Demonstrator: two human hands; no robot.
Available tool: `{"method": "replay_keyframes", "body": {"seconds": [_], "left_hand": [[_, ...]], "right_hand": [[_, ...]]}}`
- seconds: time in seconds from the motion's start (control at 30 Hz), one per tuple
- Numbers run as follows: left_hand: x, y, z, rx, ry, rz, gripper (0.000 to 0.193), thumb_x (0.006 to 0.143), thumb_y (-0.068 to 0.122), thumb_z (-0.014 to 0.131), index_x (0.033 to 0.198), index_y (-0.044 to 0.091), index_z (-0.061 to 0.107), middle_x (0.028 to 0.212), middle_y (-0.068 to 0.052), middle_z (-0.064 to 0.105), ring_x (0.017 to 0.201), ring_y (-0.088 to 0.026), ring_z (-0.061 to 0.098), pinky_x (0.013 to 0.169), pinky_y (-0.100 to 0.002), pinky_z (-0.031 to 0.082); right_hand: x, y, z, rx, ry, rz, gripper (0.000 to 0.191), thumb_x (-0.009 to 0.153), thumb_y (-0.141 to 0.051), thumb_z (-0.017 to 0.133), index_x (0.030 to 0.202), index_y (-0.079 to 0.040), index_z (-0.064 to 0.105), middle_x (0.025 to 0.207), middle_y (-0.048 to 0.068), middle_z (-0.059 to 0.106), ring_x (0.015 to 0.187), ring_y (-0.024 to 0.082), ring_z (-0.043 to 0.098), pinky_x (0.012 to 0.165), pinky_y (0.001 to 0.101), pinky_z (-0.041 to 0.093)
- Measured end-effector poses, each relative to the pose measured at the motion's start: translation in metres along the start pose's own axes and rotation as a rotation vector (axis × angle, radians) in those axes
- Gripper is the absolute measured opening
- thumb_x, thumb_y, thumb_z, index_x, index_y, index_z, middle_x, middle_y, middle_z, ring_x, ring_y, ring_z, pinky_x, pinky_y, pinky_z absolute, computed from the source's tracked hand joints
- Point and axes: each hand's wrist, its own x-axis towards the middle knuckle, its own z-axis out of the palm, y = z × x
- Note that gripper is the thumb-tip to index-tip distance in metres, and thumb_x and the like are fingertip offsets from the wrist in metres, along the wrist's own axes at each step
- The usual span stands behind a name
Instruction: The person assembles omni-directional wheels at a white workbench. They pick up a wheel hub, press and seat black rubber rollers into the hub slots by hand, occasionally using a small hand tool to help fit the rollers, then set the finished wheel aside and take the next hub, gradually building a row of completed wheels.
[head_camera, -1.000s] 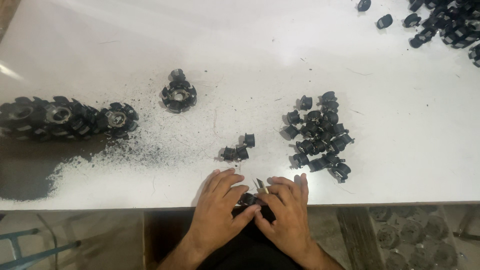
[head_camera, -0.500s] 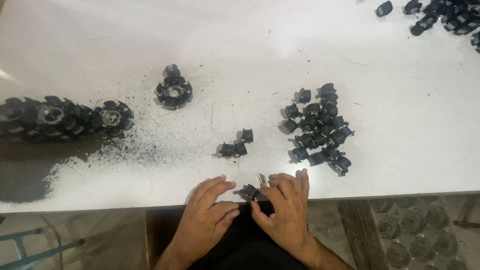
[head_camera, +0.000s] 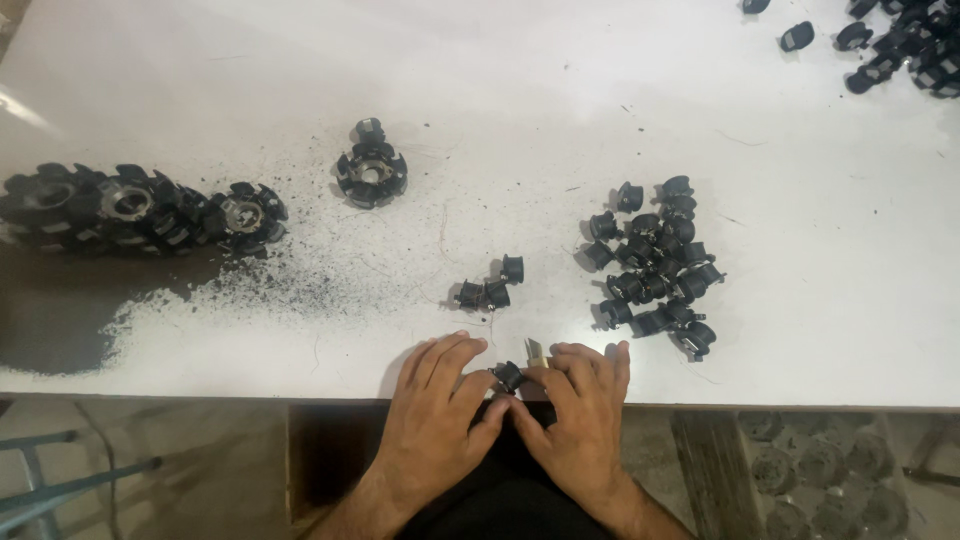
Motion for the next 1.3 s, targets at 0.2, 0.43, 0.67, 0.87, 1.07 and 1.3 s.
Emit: {"method": "replay_keyframes", "body": {"seconds": [0.2,0.43,0.67,0.87,1.07,1.3], "left_hand": [[-0.006,-0.006,0.004,0.015,0.008,-0.001,0.015,0.085,0.016,0.076,0.098,0.009,0.071,0.131,-0.012,0.06,0.133,-0.032,0.053,0.113,-0.055,0.039],[-0.006,-0.008,0.003,-0.033,-0.002,-0.06,0.019,0.082,0.017,0.077,0.096,0.007,0.071,0.128,-0.014,0.061,0.129,-0.033,0.054,0.112,-0.056,0.037],[-0.011,-0.009,0.01,-0.026,0.087,-0.031,0.018,0.086,0.016,0.078,0.101,0.009,0.072,0.125,-0.008,0.063,0.127,-0.029,0.058,0.112,-0.053,0.04],[-0.015,-0.014,0.016,-0.056,0.119,-0.047,0.016,0.084,0.015,0.079,0.098,0.011,0.074,0.122,-0.006,0.065,0.123,-0.027,0.06,0.111,-0.054,0.039],[-0.016,-0.016,0.018,-0.08,0.134,-0.043,0.017,0.083,0.013,0.08,0.099,0.011,0.074,0.122,-0.005,0.065,0.122,-0.025,0.061,0.112,-0.053,0.039],[-0.02,-0.018,0.023,-0.075,0.193,0.008,0.017,0.085,0.012,0.08,0.1,0.011,0.072,0.127,-0.005,0.063,0.125,-0.025,0.06,0.115,-0.052,0.039]], "right_hand": [[-0.002,0.003,0.006,-0.001,-0.026,0.022,0.039,0.069,-0.021,0.088,0.1,-0.007,0.069,0.103,0.008,0.059,0.114,0.029,0.055,0.118,0.0706,0.017],[-0.016,0.012,0.005,0.081,0.118,-0.029,0.031,0.077,-0.012,0.082,0.105,-0.01,0.07,0.102,0.008,0.06,0.118,0.031,0.059,0.123,0.0662,0.022],[-0.028,0.014,0.014,0.324,0.15,-0.16,0.036,0.079,0.003,0.076,0.109,-0.005,0.056,0.101,0.009,0.066,0.11,0.03,0.066,0.122,0.0654,0.028],[-0.023,0.013,0.015,0.323,0.087,-0.168,0.033,0.077,0.004,0.078,0.102,-0.008,0.06,0.091,0.006,0.066,0.109,0.027,0.07,0.123,0.0652,0.03],[-0.02,0.01,0.016,0.311,0.093,-0.191,0.035,0.075,0.004,0.079,0.102,-0.008,0.06,0.089,0.007,0.066,0.11,0.032,0.071,0.12,0.0654,0.031],[-0.016,0.006,0.015,0.325,0.063,-0.155,0.035,0.078,0.005,0.079,0.104,-0.006,0.059,0.089,0.008,0.067,0.11,0.034,0.073,0.117,0.0641,0.038]]}}
